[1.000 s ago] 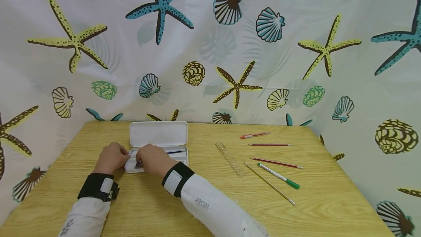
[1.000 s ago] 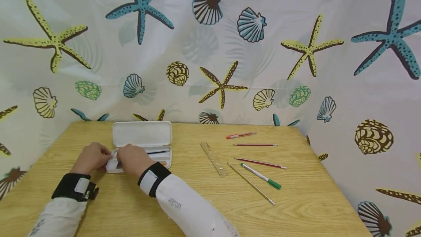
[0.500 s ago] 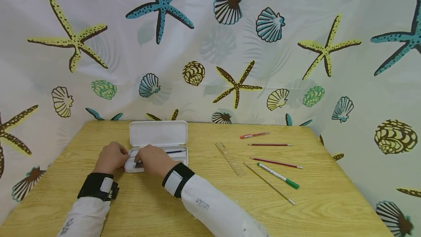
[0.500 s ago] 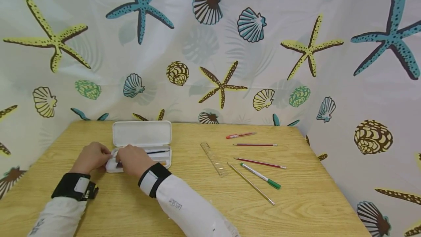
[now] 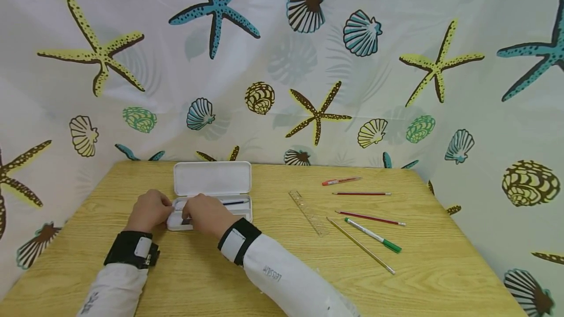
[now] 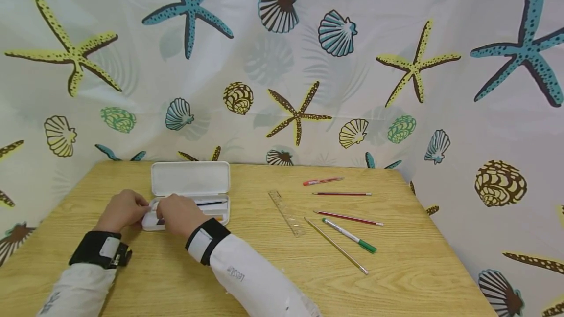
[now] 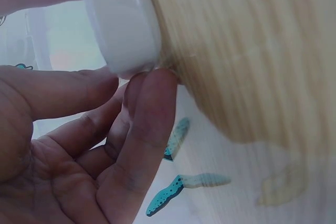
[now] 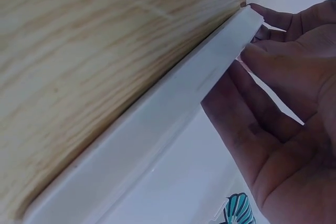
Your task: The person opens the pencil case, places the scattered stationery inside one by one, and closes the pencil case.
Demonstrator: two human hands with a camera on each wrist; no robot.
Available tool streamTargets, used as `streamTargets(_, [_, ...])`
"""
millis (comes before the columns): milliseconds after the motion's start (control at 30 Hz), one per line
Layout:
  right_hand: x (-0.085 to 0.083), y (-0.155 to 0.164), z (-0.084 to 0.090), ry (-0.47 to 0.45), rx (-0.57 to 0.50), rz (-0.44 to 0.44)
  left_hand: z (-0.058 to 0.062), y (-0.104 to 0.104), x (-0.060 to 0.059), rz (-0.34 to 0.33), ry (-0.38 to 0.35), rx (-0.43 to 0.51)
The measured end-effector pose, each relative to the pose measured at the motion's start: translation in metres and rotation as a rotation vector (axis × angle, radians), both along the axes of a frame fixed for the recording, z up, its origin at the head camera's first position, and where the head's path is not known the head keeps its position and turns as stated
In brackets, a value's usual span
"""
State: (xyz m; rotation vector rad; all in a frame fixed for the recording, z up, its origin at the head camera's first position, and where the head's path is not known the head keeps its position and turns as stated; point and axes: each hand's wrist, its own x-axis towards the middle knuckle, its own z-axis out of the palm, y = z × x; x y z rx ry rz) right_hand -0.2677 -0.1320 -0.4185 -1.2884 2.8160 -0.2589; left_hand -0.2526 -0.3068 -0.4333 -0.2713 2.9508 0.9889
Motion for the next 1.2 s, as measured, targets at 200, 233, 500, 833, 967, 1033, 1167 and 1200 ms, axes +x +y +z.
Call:
streamTargets(200, [-0.002, 0.007, 0.007, 0.010, -0.061, 0.018, -0.002, 0.000, 0.000, -0.002, 0.002, -0.003])
streamTargets(233, [-0.003, 0.009, 0.010, 0.009, -0.078, 0.021, -0.001, 0.000, 0.000, -0.002, 0.003, -0.005])
streamTargets(500, [-0.005, 0.041, 0.044, -0.025, -0.161, -0.021, 0.001, 0.002, -0.001, -0.007, 0.003, -0.015])
streamTargets(833, [-0.011, 0.090, 0.063, -0.035, -0.253, -0.113, 0.001, 0.002, 0.001, -0.002, 0.001, -0.019])
streamTargets(967, [-0.015, 0.104, 0.061, -0.040, -0.258, -0.182, 0.003, 0.002, 0.002, 0.004, -0.002, -0.015])
streamTargets(1033, [-0.017, 0.110, 0.058, -0.049, -0.264, -0.212, 0.003, 0.003, 0.003, 0.007, -0.006, -0.008])
streamTargets(1167, [-0.024, 0.124, 0.052, -0.049, -0.278, -0.258, 0.005, 0.005, 0.004, 0.007, -0.011, 0.000])
streamTargets(1200, [-0.026, 0.128, 0.051, -0.050, -0.285, -0.269, 0.006, 0.005, 0.004, 0.007, -0.010, 0.001])
